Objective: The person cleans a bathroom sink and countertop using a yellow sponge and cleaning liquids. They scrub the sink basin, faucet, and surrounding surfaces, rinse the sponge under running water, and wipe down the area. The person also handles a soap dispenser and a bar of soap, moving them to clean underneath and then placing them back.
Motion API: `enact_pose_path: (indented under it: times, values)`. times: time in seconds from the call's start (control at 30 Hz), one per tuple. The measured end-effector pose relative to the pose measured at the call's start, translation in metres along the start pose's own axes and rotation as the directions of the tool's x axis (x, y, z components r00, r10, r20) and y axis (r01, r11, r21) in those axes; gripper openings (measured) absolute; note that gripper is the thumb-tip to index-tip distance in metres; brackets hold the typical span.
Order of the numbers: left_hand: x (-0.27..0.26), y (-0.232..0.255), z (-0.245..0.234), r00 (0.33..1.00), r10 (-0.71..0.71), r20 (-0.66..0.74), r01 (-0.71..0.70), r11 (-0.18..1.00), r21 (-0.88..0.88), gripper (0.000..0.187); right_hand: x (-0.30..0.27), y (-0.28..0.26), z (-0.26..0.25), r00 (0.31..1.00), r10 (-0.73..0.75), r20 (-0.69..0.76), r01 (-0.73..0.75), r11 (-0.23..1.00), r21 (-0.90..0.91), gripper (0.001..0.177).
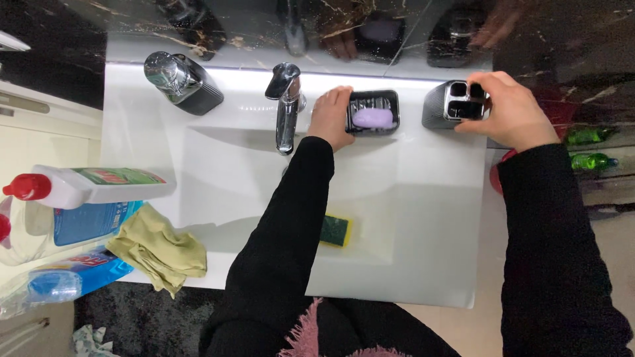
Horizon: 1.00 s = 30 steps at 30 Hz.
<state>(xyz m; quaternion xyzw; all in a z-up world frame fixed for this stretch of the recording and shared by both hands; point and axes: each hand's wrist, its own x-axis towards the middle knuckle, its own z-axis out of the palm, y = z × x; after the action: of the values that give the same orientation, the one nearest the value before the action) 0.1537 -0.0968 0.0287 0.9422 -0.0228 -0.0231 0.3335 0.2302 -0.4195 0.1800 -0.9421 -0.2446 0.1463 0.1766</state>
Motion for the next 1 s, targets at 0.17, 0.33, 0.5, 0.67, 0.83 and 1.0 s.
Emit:
enact_pose_path:
  times: [0.17,0.33,0.5,0.67,0.83,1.0]
  values:
    - [-0.003,-0.003,0.009,0.997,0.021,0.079,-0.034,0.986,0.162,0.117,-0.001,-0.009,-0.004,0.994,0.083,0.067,-0.082,0.996,-0.023,0.068]
    - [-0.036,0.027,-0.002,0.999,0.001,0.041,-0.009,0.982,0.188,0.124,-0.011,-0.070,-0.030,0.947,0.288,0.139,-0.277,0.956,-0.097,0.084]
    - [-0.139,0.043,-0.087,0.922,0.187,-0.338,-0.241,0.963,-0.124,0.034,-0.070,-0.020,0.043,0.951,-0.001,-0.310,-0.065,0.977,-0.201,0.049]
    - [-0.162,-0.058,-0.164,0.619,-0.181,-0.764,0.176,0.980,-0.089,0.050,-0.102,-0.026,0.123,0.946,0.221,-0.235,-0.236,0.971,-0.036,0.028]
    - [-0.099,-0.133,-0.175,0.427,-0.484,-0.764,0.341,0.869,-0.359,0.105,-0.073,-0.093,0.117,0.940,0.213,-0.267,-0.204,0.977,0.062,0.021]
    - [-0.084,-0.144,-0.178,0.347,-0.545,-0.763,0.322,0.834,-0.449,0.085,-0.065,-0.138,0.127,0.954,0.186,-0.236,-0.150,0.976,0.161,0.018]
